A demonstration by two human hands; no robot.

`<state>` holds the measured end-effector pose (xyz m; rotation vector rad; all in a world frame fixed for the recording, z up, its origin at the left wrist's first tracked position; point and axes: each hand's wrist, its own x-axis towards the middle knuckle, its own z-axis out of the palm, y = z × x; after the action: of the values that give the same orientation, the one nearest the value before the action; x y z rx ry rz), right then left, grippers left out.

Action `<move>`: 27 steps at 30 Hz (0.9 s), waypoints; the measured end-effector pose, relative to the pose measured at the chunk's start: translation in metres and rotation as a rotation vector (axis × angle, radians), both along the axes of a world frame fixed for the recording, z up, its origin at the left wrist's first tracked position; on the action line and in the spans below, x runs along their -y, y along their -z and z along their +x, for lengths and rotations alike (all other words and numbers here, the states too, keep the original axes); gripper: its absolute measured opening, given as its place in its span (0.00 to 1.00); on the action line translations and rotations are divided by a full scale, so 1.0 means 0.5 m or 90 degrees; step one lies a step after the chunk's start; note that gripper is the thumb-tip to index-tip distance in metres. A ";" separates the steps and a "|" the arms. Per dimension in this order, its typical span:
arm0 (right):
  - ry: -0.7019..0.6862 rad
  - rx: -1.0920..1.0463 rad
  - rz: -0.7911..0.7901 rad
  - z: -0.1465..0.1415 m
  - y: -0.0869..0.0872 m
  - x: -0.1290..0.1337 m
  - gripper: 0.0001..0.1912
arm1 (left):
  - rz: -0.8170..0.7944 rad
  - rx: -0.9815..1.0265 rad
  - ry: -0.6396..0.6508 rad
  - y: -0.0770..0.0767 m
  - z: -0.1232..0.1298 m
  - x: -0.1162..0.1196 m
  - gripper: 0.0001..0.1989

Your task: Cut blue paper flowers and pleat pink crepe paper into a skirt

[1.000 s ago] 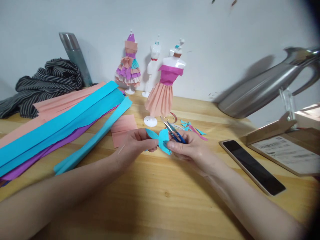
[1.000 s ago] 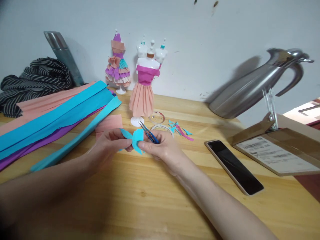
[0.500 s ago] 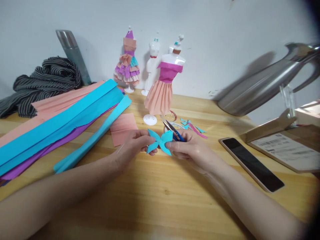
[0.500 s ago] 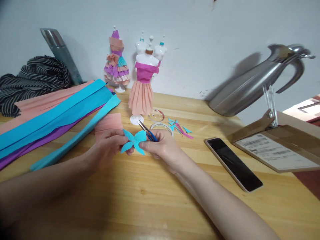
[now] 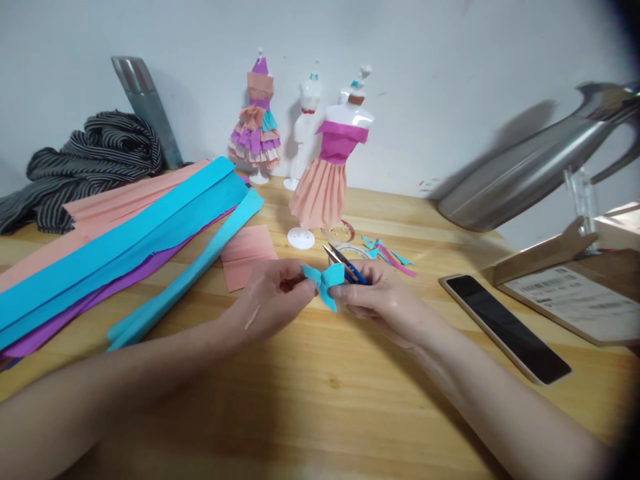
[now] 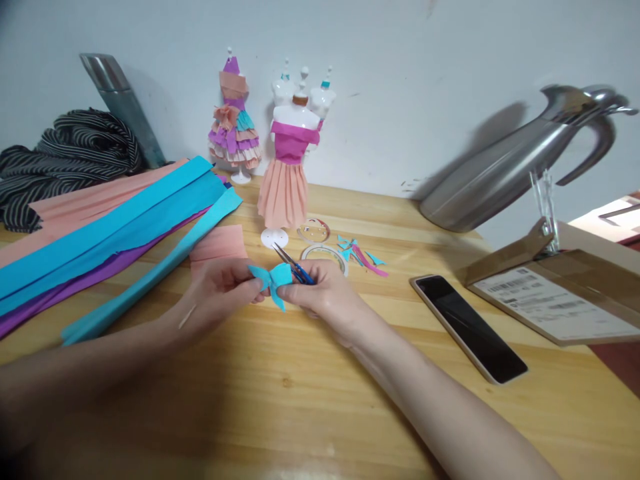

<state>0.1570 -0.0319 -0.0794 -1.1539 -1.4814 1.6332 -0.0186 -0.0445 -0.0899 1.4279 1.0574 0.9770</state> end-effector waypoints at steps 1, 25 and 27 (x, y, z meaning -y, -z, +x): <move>0.007 0.001 -0.002 0.000 0.001 0.000 0.09 | 0.014 -0.008 -0.002 0.000 0.001 0.001 0.08; 0.030 0.126 0.137 -0.008 0.006 -0.010 0.14 | 0.093 -0.103 0.012 0.012 0.000 0.008 0.09; 0.036 0.129 0.138 -0.008 0.005 -0.008 0.15 | 0.156 -0.160 0.006 0.015 -0.001 0.007 0.09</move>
<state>0.1529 -0.0279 -0.0819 -1.2531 -1.6892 1.3112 -0.0192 -0.0481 -0.0974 1.7905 1.1395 0.9624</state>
